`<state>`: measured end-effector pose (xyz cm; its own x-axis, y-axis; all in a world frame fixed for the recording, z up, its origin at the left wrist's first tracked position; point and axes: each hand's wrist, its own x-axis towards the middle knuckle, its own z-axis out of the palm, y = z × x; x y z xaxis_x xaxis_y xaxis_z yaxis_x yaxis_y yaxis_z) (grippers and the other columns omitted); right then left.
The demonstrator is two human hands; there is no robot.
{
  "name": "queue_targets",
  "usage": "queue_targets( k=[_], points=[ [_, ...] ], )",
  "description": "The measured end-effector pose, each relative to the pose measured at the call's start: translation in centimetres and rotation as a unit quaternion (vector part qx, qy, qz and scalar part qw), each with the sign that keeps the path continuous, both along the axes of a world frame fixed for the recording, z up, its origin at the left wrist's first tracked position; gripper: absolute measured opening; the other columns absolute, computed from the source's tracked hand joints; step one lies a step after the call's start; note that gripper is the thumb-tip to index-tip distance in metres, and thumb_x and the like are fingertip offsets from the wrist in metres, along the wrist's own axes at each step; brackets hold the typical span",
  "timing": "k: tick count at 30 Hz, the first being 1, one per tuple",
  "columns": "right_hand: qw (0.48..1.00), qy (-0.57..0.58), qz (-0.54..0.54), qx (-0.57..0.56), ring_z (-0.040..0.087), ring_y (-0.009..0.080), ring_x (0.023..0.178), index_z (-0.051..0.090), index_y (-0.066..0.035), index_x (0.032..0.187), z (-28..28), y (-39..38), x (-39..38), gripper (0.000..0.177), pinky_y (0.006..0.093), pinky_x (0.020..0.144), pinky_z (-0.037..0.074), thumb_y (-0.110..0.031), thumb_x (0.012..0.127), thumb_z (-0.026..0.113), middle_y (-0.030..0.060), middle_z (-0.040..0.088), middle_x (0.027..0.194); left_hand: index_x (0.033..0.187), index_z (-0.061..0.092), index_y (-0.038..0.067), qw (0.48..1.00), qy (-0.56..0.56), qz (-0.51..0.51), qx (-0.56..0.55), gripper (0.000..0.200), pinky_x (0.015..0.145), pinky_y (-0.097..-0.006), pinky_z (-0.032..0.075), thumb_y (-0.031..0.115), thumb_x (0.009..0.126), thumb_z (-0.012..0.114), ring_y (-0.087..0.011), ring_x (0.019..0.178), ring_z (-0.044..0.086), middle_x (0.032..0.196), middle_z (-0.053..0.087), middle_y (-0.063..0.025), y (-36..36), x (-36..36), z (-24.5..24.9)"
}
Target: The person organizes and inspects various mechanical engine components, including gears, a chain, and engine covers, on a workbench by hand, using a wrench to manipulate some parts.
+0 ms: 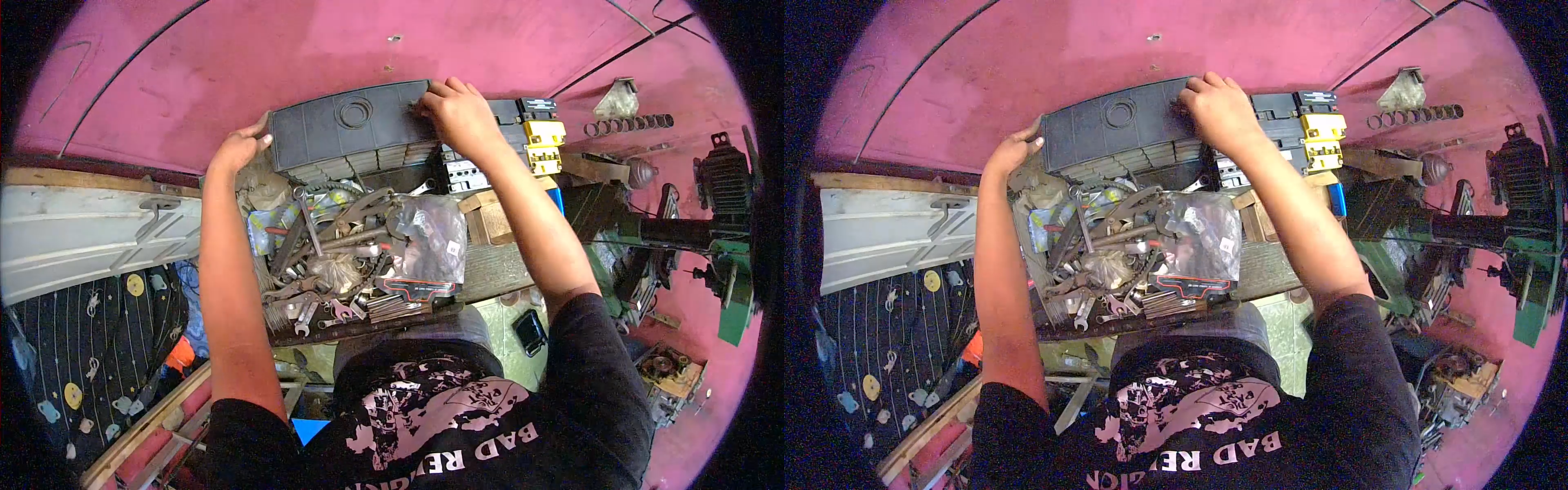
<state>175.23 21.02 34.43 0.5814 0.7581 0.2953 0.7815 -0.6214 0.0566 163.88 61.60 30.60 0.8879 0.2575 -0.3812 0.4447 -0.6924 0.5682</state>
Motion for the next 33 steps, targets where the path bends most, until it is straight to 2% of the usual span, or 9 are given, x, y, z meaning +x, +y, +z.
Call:
queue_targets(
  k=[4,6,10,15,17,22,27,30,33],
  points=[
    [0.994,0.051,-0.027,0.094,0.063,0.0304,0.099,0.071,-0.009,0.09,-0.3,-0.4,-0.4,0.011,0.0437,0.084,0.052,-0.013,0.08,0.068,0.0079,0.069,0.101,0.15,0.048,0.028,0.999,-0.037,0.021,-0.026,0.062,0.115,-0.0364,0.035,0.026,0.092,0.071,-0.0276,0.138,0.049,0.147,0.054,-0.0173,0.2,-0.3,-0.8],
    [0.964,-0.002,-0.083,0.254,0.062,0.035,0.09,0.071,-0.007,0.092,0.5,-2.0,-2.0,0.01,0.0444,0.081,0.05,-0.012,0.084,0.07,0.0111,0.07,0.094,0.149,0.049,0.028,0.998,-0.046,0.038,-0.029,0.062,0.115,-0.0362,0.036,0.025,0.091,0.072,-0.0276,0.138,0.05,0.146,0.055,-0.0172,0.2,-0.3,-1.7],
    [0.924,0.158,-0.164,0.306,0.061,0.0366,0.09,0.072,-0.005,0.096,-3.6,-7.9,-7.5,0.012,0.0465,0.079,0.049,-0.009,0.084,0.071,0.0144,0.071,0.093,0.145,0.055,0.026,0.988,-0.119,0.089,-0.036,0.061,0.112,-0.0352,0.039,0.024,0.088,0.075,-0.0262,0.136,0.053,0.143,0.058,-0.0169,-1.4,-0.9,-1.6],
    [0.926,0.244,-0.209,0.197,0.06,0.0379,0.09,0.072,-0.006,0.095,-11.4,-10.6,-15.8,0.012,0.0474,0.08,0.048,-0.011,0.084,0.072,0.0163,0.069,0.09,0.142,0.059,0.022,0.975,-0.159,0.15,0.029,0.06,0.104,-0.0356,0.045,0.023,0.085,0.077,-0.0264,0.124,0.062,0.132,0.066,-0.0197,-3.0,-2.3,-2.0],
    [0.909,0.17,-0.28,0.257,0.059,0.0362,0.088,0.072,-0.007,0.094,-12.5,-10.9,-15.4,0.01,0.046,0.082,0.047,-0.012,0.085,0.073,0.0132,0.069,0.09,0.141,0.059,0.021,0.972,-0.179,0.15,0.022,0.059,0.102,-0.0358,0.047,0.023,0.085,0.077,-0.0268,0.119,0.065,0.129,0.067,-0.0216,-3.6,-2.4,-1.8],
    [0.936,0.047,-0.273,0.215,0.059,0.0329,0.093,0.071,-0.01,0.096,-11.7,-9.6,-8.7,0.008,0.0446,0.084,0.044,-0.013,0.088,0.069,0.0087,0.069,0.093,0.141,0.06,0.016,0.962,-0.209,0.173,-0.013,0.061,0.1,-0.0369,0.048,0.027,0.084,0.078,-0.0278,0.116,0.066,0.123,0.068,-0.0266,-1.8,-1.9,-4.0],
    [0.957,0.017,-0.281,0.063,0.059,0.0297,0.097,0.072,-0.014,0.099,-13.3,-9.0,-6.9,0.016,0.0464,0.083,0.043,-0.025,0.088,0.07,0.0053,0.069,0.099,0.141,0.059,0.014,0.962,-0.215,0.17,0.018,0.064,0.101,-0.0402,0.048,0.027,0.082,0.078,-0.0359,0.114,0.067,0.122,0.068,-0.0271,-1.3,-1.7,-4.8],
    [0.942,0.017,-0.329,0.07,0.06,0.0291,0.099,0.072,-0.014,0.1,-11.2,-8.3,-7.6,0.019,0.0463,0.083,0.044,-0.028,0.087,0.072,0.0045,0.069,0.1,0.135,0.065,0.016,0.958,-0.193,0.184,0.107,0.058,0.103,-0.0475,0.045,0.029,0.08,0.08,-0.0372,0.115,0.064,0.124,0.069,-0.0182,-5.2,-2.7,-1.5],
    [0.946,0.004,-0.29,0.142,0.059,0.0309,0.101,0.07,-0.014,0.102,-8.0,-5.0,-7.7,0.02,0.048,0.084,0.043,-0.024,0.084,0.074,0.0061,0.068,0.102,0.117,0.074,0.022,0.899,-0.314,0.135,0.273,0.042,0.102,-0.0562,0.034,0.035,0.078,0.083,-0.03,0.12,0.052,0.128,0.065,0.0002,-8.8,-3.4,-0.4]
  ],
)
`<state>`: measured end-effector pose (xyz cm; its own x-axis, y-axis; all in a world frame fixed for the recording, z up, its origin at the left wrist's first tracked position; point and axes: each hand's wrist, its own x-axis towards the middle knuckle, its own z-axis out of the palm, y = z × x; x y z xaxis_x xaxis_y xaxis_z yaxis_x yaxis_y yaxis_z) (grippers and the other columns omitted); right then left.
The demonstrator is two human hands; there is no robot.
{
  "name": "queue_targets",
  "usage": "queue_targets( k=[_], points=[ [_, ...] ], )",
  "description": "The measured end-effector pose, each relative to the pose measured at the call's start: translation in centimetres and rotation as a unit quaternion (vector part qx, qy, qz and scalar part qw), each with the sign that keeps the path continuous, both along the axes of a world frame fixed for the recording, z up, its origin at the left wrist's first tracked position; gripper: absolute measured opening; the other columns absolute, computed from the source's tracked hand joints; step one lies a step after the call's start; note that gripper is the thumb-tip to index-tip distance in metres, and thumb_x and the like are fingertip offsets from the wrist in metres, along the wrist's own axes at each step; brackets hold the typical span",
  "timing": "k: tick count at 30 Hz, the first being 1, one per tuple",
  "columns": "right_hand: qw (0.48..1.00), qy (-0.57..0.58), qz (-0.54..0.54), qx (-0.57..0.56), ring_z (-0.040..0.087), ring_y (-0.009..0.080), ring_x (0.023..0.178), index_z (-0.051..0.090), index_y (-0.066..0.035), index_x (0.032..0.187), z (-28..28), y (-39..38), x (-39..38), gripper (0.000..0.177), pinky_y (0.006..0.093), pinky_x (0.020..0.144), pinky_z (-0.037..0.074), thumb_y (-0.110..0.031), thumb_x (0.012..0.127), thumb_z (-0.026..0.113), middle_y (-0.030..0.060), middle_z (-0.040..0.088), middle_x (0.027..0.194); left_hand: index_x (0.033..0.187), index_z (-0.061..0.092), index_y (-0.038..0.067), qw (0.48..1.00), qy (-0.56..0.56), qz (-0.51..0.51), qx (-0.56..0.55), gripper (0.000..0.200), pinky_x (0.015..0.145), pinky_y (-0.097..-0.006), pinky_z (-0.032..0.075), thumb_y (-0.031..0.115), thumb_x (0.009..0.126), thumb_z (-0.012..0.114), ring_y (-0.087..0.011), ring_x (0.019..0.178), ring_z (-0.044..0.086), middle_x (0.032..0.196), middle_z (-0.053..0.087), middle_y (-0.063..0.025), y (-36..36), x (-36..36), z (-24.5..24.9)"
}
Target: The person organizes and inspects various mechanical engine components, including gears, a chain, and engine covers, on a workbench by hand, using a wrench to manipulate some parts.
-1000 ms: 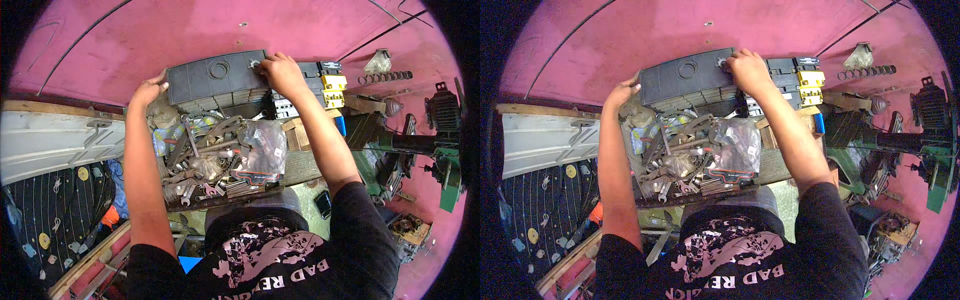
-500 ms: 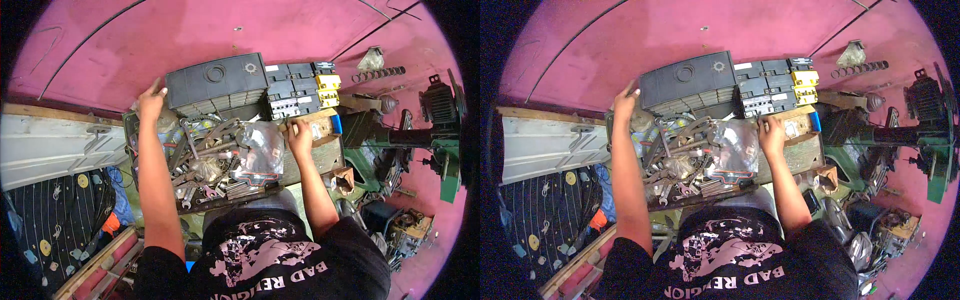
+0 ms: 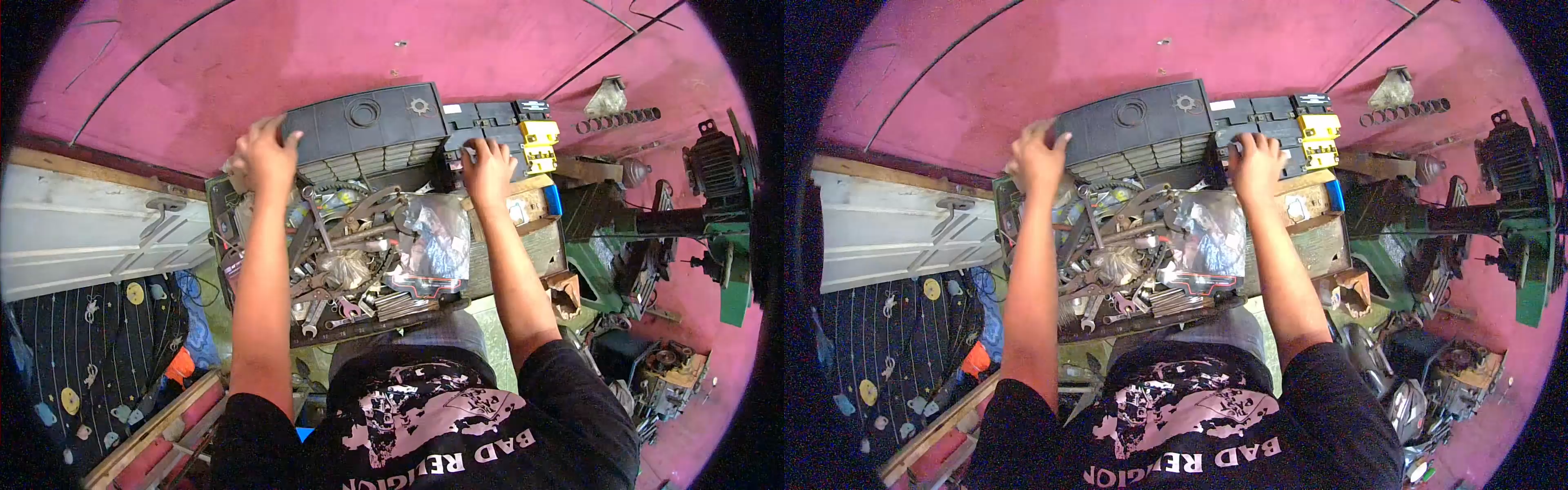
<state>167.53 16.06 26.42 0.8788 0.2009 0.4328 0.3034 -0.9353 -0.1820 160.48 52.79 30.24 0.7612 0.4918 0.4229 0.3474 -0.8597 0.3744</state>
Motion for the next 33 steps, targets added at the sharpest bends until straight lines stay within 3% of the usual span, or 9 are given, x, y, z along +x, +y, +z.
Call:
queue_targets(
  k=[2,5,9,13,16,22,33],
  points=[
    [0.994,-0.03,0.062,0.084,0.058,0.0325,0.102,0.068,-0.017,0.107,1.7,3.3,0.5,0.027,0.0487,0.086,0.042,-0.014,0.08,0.072,0.0074,0.067,0.105,0.119,0.072,0.024,0.996,-0.024,-0.09,0.016,0.042,0.102,-0.0519,0.034,0.03,0.079,0.082,-0.0267,0.118,0.053,0.126,0.065,0.0035,-2.0,0.0,1.0],
    [0.994,-0.054,0.089,0.019,0.059,0.0302,0.099,0.069,-0.021,0.112,4.9,7.5,0.7,0.034,0.0475,0.084,0.042,-0.009,0.08,0.067,0.0037,0.068,0.108,0.12,0.072,0.025,0.973,-0.007,-0.227,0.05,0.042,0.099,-0.0475,0.035,0.024,0.079,0.08,-0.0224,0.117,0.054,0.125,0.066,0.0079,-4.3,1.1,1.4],
    [0.988,-0.007,0.136,-0.067,0.06,0.0281,0.102,0.071,-0.025,0.113,7.8,11.3,1.3,0.035,0.0484,0.084,0.042,-0.011,0.08,0.067,0.0026,0.069,0.111,0.119,0.072,0.022,0.95,0.008,-0.294,0.101,0.038,0.096,-0.0474,0.036,0.02,0.082,0.076,-0.0223,0.114,0.055,0.126,0.066,0.0082,-4.9,3.5,1.1],
    [0.976,0.008,0.19,-0.106,0.06,0.0243,0.107,0.074,-0.027,0.11,5.5,13.7,3.2,0.031,0.0465,0.086,0.043,-0.015,0.083,0.064,-0.001,0.069,0.106,0.103,0.078,0.021,0.931,0.022,-0.321,0.17,0.025,0.092,-0.0467,0.038,0.019,0.078,0.077,-0.021,0.108,0.056,0.116,0.068,0.0103,-4.0,4.7,1.1],
    [0.967,-0.04,0.235,-0.092,0.061,0.0226,0.103,0.078,-0.02,0.091,4.4,14.5,3.6,0.018,0.0432,0.085,0.043,-0.019,0.086,0.06,0.0018,0.069,0.095,0.097,0.078,0.021,0.925,-0.008,-0.338,0.172,0.021,0.091,-0.0471,0.038,0.019,0.077,0.077,-0.0205,0.106,0.056,0.111,0.067,0.0105,-3.4,4.8,1.0],
    [0.96,-0.044,0.267,-0.073,0.059,0.0225,0.1,0.075,-0.021,0.091,3.7,16.3,2.2,0.012,0.041,0.083,0.043,-0.021,0.082,0.067,-0.0003,0.068,0.097,0.096,0.077,0.022,0.927,-0.003,-0.33,0.179,0.02,0.09,-0.0483,0.039,0.017,0.076,0.077,-0.0209,0.108,0.055,0.107,0.065,0.0086,-1.0,3.1,0.9],
    [0.951,-0.049,0.3,-0.052,0.057,0.023,0.098,0.075,-0.02,0.088,3.7,21.0,-1.7,0.011,0.0402,0.082,0.041,-0.018,0.08,0.068,0.0001,0.064,0.09,0.09,0.078,0.017,0.928,0.036,-0.326,0.179,0.011,0.092,-0.0477,0.037,0.017,0.081,0.072,-0.0231,0.111,0.053,0.112,0.064,0.0037,3.2,-2.1,2.6]
  ],
)
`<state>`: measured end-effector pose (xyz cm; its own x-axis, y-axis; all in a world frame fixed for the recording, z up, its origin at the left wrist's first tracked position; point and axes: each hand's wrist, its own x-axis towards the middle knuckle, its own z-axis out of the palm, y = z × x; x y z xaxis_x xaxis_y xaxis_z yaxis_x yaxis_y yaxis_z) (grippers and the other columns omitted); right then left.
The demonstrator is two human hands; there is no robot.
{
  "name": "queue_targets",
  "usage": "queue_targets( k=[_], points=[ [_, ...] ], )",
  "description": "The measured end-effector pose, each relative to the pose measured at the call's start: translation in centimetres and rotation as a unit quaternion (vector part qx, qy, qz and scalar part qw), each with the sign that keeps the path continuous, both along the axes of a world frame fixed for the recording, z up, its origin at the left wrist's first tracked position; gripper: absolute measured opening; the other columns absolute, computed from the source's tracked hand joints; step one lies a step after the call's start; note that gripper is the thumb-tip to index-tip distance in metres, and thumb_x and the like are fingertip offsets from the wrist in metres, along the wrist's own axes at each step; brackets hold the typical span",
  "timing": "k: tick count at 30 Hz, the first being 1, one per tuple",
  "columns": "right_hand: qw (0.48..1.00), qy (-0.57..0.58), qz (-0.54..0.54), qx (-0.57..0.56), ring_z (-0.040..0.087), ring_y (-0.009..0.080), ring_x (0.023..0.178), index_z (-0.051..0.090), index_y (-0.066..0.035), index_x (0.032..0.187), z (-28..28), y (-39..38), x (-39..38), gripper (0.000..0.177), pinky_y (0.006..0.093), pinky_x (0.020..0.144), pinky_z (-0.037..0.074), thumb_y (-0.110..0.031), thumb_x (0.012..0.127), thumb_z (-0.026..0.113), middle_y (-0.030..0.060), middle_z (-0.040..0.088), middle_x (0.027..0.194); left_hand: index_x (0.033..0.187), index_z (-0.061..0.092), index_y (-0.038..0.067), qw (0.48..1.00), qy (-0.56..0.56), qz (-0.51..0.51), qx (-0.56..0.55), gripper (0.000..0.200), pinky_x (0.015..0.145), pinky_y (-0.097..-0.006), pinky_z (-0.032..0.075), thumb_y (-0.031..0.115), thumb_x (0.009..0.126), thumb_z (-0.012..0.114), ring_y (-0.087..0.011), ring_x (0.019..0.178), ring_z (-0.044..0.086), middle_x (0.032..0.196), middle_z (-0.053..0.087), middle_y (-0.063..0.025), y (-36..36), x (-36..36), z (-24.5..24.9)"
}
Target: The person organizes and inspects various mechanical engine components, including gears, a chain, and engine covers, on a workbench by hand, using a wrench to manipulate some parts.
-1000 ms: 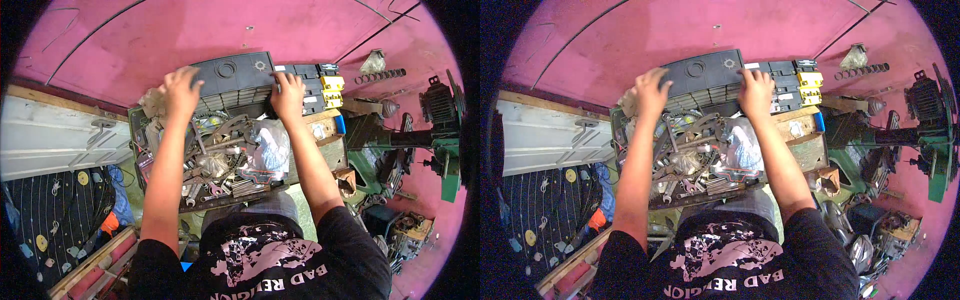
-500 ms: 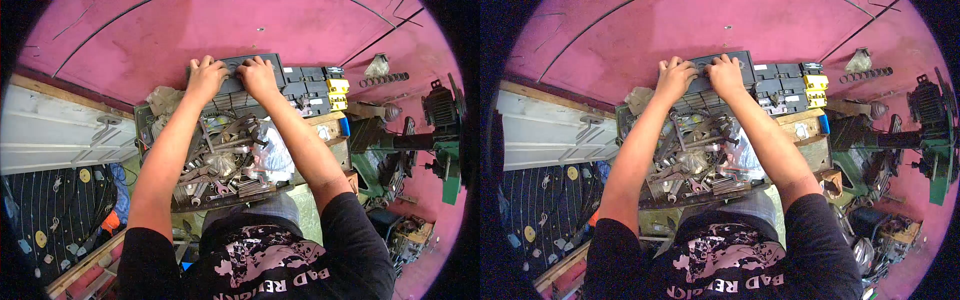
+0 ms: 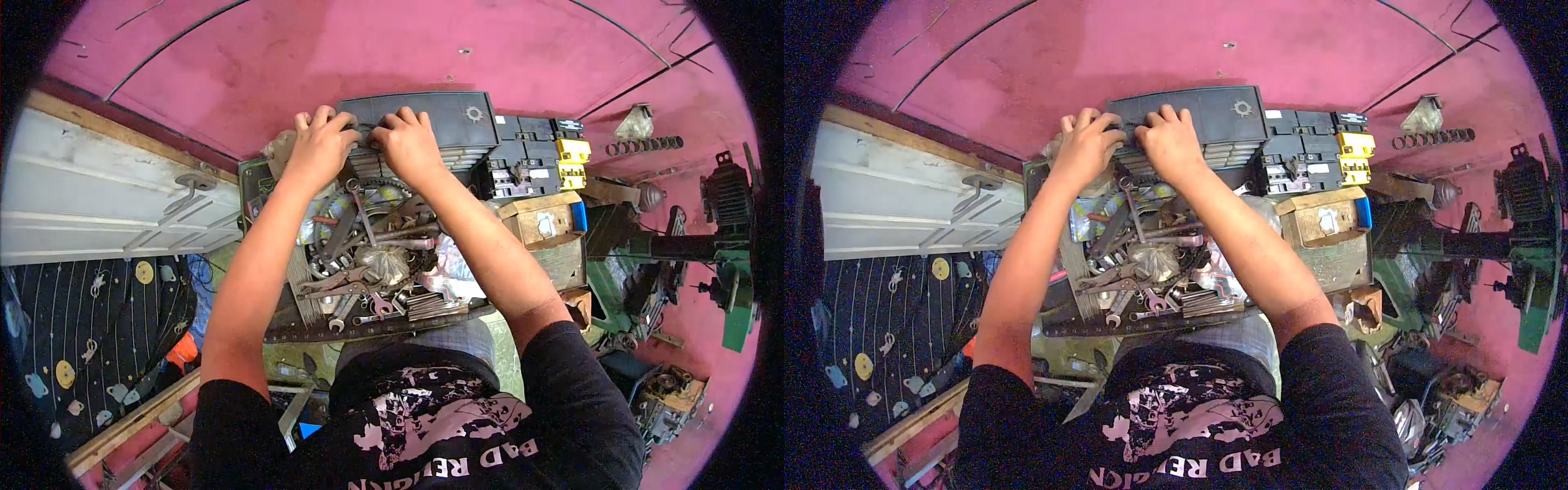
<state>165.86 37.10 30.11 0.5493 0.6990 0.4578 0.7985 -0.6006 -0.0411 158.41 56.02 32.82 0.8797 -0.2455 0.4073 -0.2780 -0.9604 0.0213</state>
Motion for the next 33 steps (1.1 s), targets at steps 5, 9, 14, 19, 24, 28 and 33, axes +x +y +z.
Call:
queue_targets(
  k=[5,9,14,19,24,28,33],
  points=[
    [0.999,0.049,0.017,-0.006,0.057,0.0246,0.105,0.077,-0.019,0.09,0.5,0.7,-0.7,0.016,0.0446,0.085,0.042,-0.018,0.084,0.061,0.0031,0.067,0.098,0.091,0.079,0.018,0.999,0.034,0.007,-0.023,0.012,0.093,-0.0478,0.037,0.019,0.081,0.073,-0.023,0.112,0.053,0.113,0.064,0.0035,0.8,-1.3,0.5],
    [0.999,0.037,0.004,0.0,0.057,0.0236,0.101,0.077,-0.022,0.092,0.9,0.3,-0.6,0.015,0.0413,0.083,0.042,-0.018,0.079,0.071,-0.0007,0.067,0.097,0.098,0.079,0.022,0.999,0.032,0.016,-0.027,0.018,0.094,-0.0483,0.037,0.02,0.081,0.074,-0.0228,0.114,0.053,0.114,0.064,0.0037,0.9,-1.7,0.1],
    [0.997,0.061,-0.015,0.04,0.057,0.026,0.102,0.076,-0.022,0.102,1.4,-0.4,-0.2,0.019,0.0444,0.083,0.043,-0.027,0.084,0.075,-0.0003,0.068,0.103,0.105,0.078,0.025,0.997,0.029,0.034,-0.06,0.023,0.094,-0.0489,0.037,0.023,0.082,0.075,-0.0226,0.114,0.053,0.114,0.065,0.0039,0.8,-1.8,-0.1],
    [0.995,0.083,-0.021,0.053,0.058,0.0279,0.099,0.074,-0.02,0.107,0.6,0.1,-0.2,0.023,0.0445,0.083,0.044,-0.026,0.084,0.074,0.0014,0.069,0.1,0.111,0.076,0.025,0.988,0.06,0.079,-0.122,0.032,0.095,-0.0479,0.037,0.026,0.08,0.079,-0.0222,0.111,0.055,0.113,0.066,0.0042,0.2,-1.1,0.0],
    [0.992,0.099,-0.005,0.082,0.059,0.0284,0.096,0.074,-0.017,0.107,0.4,0.2,-1.0,0.023,0.0435,0.083,0.044,-0.024,0.085,0.073,0.0024,0.07,0.095,0.113,0.075,0.024,0.983,0.079,0.096,-0.136,0.033,0.095,-0.0461,0.036,0.026,0.08,0.08,-0.0218,0.112,0.056,0.114,0.068,0.0041,0.0,-1.2,0.3],
    [0.99,0.101,-0.016,0.095,0.058,0.028,0.098,0.074,-0.019,0.106,0.6,-0.1,-1.1,0.021,0.0435,0.083,0.044,-0.025,0.085,0.073,0.0017,0.069,0.098,0.111,0.075,0.023,0.982,0.075,0.089,-0.148,0.031,0.095,-0.0456,0.036,0.026,0.08,0.08,-0.0215,0.11,0.057,0.114,0.07,0.0049,0.3,-1.3,0.2],
    [0.994,0.079,-0.019,0.068,0.057,0.0278,0.097,0.075,-0.021,0.103,0.4,-0.4,-0.8,0.018,0.0429,0.083,0.043,-0.027,0.087,0.073,0.0005,0.067,0.099,0.11,0.076,0.023,0.986,0.045,0.074,-0.142,0.029,0.094,-0.0452,0.036,0.026,0.08,0.079,-0.021,0.107,0.059,0.111,0.071,0.0056,0.2,-1.4,-0.9]
  ],
)
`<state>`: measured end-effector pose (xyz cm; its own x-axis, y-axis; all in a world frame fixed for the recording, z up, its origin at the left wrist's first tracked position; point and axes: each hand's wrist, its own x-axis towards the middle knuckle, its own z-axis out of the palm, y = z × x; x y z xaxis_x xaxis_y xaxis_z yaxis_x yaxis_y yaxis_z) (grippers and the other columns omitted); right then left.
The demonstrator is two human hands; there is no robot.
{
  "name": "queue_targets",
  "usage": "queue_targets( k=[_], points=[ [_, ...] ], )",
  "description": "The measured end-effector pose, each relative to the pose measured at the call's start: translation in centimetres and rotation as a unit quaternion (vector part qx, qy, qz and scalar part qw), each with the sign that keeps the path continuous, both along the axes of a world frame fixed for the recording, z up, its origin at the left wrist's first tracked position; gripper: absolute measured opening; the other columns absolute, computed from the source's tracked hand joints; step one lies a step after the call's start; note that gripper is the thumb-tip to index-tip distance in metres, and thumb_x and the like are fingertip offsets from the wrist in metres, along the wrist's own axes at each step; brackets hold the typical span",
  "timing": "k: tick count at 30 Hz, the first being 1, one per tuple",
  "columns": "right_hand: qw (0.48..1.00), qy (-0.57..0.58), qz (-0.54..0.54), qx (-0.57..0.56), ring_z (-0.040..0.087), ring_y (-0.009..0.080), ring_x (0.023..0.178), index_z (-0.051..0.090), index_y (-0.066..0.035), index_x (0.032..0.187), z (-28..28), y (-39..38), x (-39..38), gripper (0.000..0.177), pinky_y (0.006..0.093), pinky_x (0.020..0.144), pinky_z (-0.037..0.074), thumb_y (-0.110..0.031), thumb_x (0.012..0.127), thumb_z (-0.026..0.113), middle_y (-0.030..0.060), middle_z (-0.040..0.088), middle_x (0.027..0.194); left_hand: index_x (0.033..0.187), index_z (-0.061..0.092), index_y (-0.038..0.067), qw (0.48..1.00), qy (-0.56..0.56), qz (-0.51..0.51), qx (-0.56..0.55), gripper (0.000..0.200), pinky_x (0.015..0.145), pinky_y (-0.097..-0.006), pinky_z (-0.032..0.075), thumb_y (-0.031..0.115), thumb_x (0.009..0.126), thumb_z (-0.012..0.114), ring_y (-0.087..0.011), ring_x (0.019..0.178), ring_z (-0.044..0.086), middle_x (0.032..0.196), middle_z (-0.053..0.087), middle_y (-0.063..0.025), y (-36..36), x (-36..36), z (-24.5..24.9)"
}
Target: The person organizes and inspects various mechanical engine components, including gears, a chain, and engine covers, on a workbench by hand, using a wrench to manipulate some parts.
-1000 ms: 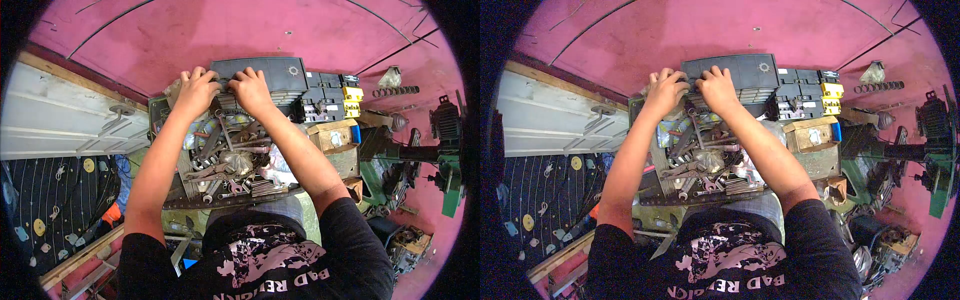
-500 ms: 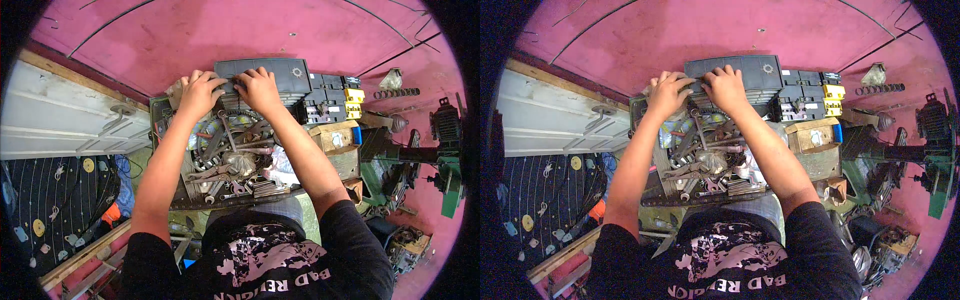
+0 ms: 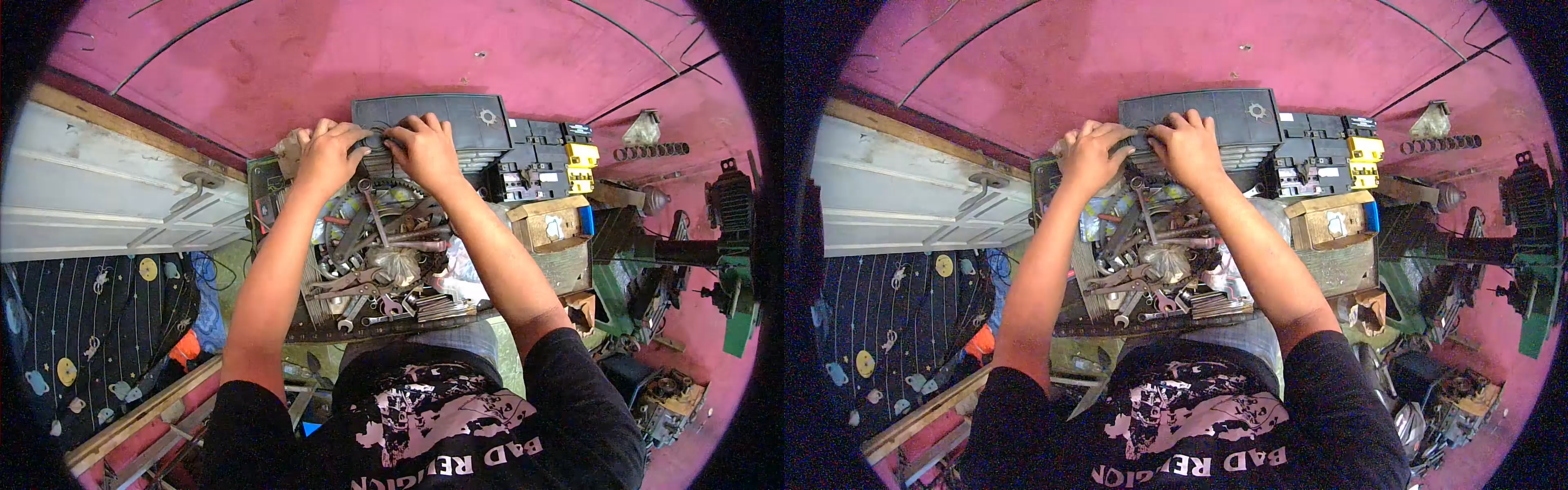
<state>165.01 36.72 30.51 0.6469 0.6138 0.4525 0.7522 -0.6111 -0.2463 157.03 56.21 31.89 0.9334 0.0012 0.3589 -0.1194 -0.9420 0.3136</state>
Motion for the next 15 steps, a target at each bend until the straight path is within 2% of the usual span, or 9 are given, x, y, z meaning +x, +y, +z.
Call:
queue_targets(
  k=[6,9,11,13,15],
  points=[
    [1.0,0.014,0.003,0.019,0.058,0.0272,0.096,0.076,-0.021,0.103,-0.3,-0.4,0.6,0.018,0.0428,0.083,0.043,-0.029,0.087,0.073,-0.0001,0.068,0.099,0.108,0.076,0.023,1.0,-0.02,0.015,-0.013,0.028,0.092,-0.0427,0.036,0.026,0.08,0.08,-0.0201,0.106,0.059,0.11,0.072,0.0055,-0.5,0.1,-0.3],
    [0.993,-0.001,-0.108,0.05,0.061,0.0277,0.1,0.076,-0.022,0.105,0.8,-3.2,1.4,0.02,0.0434,0.083,0.044,-0.026,0.085,0.074,0.002,0.072,0.101,0.108,0.076,0.022,0.998,-0.051,0.025,-0.024,0.028,0.093,-0.0418,0.036,0.025,0.08,0.079,-0.0202,0.105,0.059,0.109,0.071,0.0053,-0.8,-0.7,0.2],
    [0.974,-0.014,-0.227,0.008,0.061,0.0283,0.103,0.074,-0.023,0.111,0.7,-6.7,2.9,0.029,0.0461,0.083,0.045,-0.024,0.082,0.075,0.0027,0.072,0.106,0.108,0.076,0.022,0.996,-0.078,0.031,-0.034,0.027,0.094,-0.0418,0.036,0.024,0.081,0.079,-0.0204,0.105,0.059,0.109,0.071,0.005,-1.3,-1.5,0.8],
    [0.946,-0.04,-0.319,-0.037,0.059,0.0319,0.104,0.072,-0.024,0.119,0.9,-10.1,3.8,0.035,0.0486,0.084,0.047,-0.028,0.084,0.073,0.0046,0.07,0.11,0.108,0.076,0.02,0.989,-0.112,0.05,-0.08,0.026,0.096,-0.0427,0.036,0.022,0.082,0.078,-0.021,0.106,0.059,0.109,0.07,0.0041,-2.1,-2.4,1.0],
    [0.947,-0.061,-0.311,-0.058,0.058,0.0313,0.106,0.071,-0.021,0.117,0.3,-11.9,5.3,0.035,0.0502,0.084,0.045,-0.033,0.084,0.074,0.0049,0.069,0.112,0.108,0.075,0.018,0.989,-0.112,0.055,-0.084,0.027,0.097,-0.0437,0.036,0.021,0.081,0.078,-0.022,0.106,0.058,0.11,0.07,0.0029,-3.7,-2.4,0.9]
  ],
)
